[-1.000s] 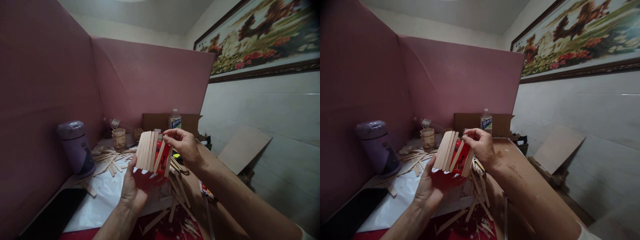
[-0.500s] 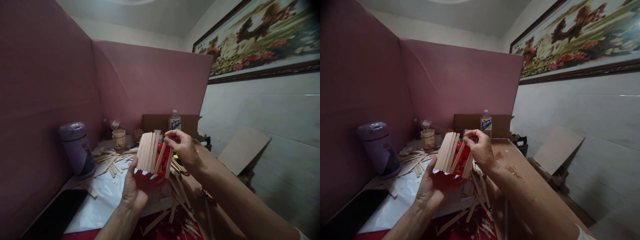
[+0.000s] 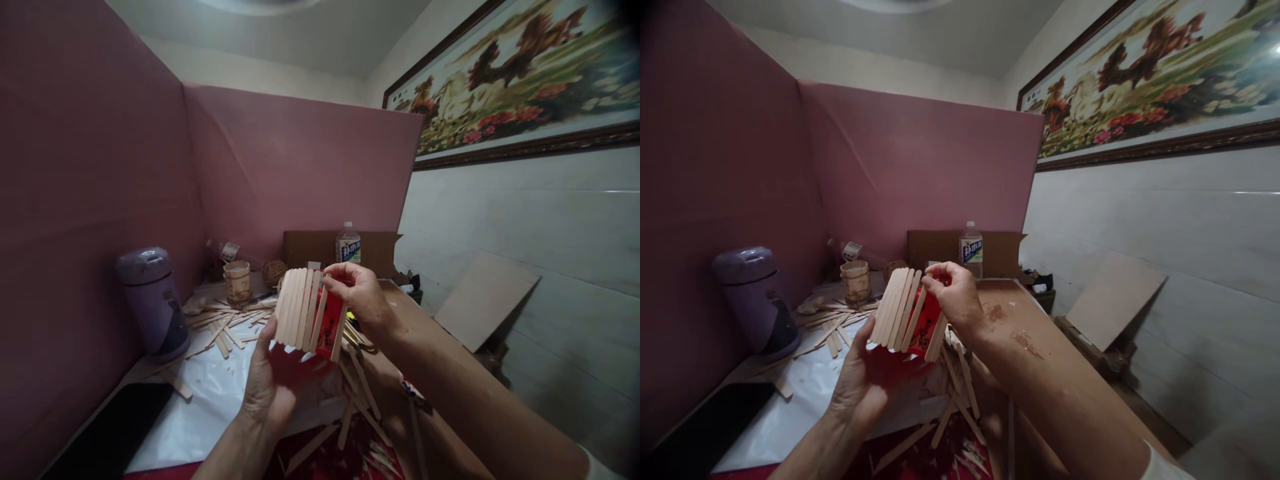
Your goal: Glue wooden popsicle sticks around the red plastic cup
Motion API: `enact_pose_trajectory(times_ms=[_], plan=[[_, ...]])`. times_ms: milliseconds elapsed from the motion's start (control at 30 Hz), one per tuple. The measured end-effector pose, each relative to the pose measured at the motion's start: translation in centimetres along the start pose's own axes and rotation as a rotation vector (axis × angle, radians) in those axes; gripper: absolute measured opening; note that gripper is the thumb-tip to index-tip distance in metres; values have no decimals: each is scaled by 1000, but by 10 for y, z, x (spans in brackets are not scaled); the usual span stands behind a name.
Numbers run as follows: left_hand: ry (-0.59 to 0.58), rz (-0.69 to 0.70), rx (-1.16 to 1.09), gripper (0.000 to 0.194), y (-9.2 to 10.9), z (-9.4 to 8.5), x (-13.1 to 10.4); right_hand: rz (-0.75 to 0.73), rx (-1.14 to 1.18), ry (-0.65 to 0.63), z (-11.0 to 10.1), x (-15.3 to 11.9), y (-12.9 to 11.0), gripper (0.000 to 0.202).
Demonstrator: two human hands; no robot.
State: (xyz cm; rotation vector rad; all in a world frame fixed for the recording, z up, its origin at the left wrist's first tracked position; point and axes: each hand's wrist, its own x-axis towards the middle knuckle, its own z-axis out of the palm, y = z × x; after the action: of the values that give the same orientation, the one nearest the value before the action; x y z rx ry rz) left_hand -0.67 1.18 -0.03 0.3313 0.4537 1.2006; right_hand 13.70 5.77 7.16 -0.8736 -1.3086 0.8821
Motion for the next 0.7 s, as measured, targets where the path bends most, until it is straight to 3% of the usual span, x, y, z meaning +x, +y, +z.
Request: enact_pose_trajectory(times_ms=[700], plan=[[34, 64, 21, 40, -3, 5, -3, -61, -17, 54, 3, -5, 7, 23]])
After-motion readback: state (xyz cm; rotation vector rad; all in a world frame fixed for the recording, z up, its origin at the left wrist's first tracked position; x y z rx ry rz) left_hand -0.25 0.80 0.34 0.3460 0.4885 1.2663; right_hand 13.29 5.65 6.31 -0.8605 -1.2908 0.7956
